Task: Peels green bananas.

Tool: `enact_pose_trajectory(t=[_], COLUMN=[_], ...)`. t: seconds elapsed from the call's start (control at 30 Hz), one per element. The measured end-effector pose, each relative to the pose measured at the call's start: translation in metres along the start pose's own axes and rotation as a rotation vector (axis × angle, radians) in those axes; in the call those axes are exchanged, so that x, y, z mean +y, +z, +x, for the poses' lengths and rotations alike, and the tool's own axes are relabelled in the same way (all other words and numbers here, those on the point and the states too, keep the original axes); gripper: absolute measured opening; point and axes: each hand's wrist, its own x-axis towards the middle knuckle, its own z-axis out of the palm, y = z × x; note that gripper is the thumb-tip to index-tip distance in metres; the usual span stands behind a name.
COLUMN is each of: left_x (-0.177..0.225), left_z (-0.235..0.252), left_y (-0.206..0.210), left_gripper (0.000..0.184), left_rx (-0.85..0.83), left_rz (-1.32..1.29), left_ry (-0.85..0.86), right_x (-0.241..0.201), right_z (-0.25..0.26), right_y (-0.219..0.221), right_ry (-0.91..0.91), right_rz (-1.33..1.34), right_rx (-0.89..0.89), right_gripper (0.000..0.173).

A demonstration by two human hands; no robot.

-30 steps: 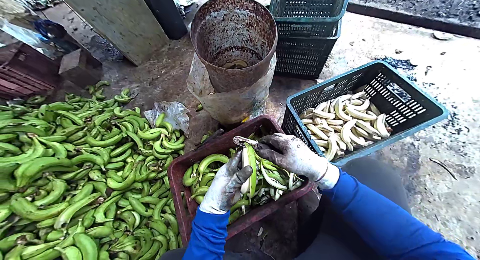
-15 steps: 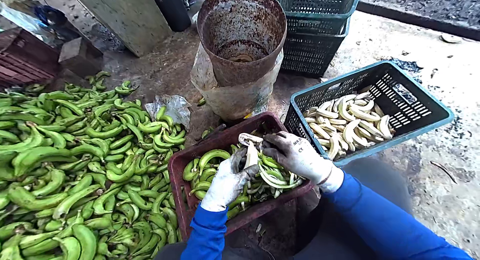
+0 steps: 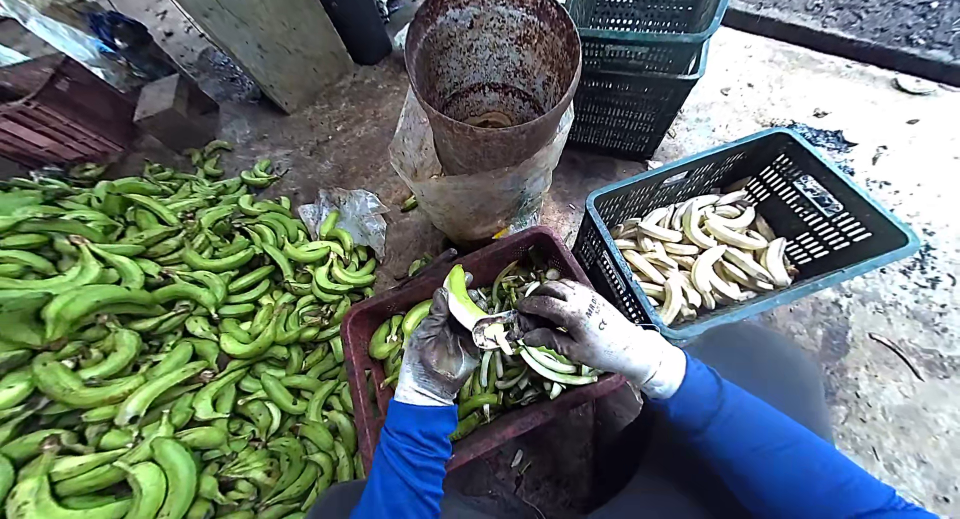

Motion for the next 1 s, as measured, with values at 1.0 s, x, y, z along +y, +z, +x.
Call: enact_pose_trajectory(t=[1.0], left_x=[0.002], left_z=[-0.006], left_y=[0.005], left_gripper=[0.037], left_rx=[-0.18], left_rz=[0.211], left_ry=[-0.134], right_x=[0.019], right_z=[0.016], right_y=[-0.023], right_ry=[0.553], right_rz=[0.119], right_rx=[0.219], right_gripper=[0.041])
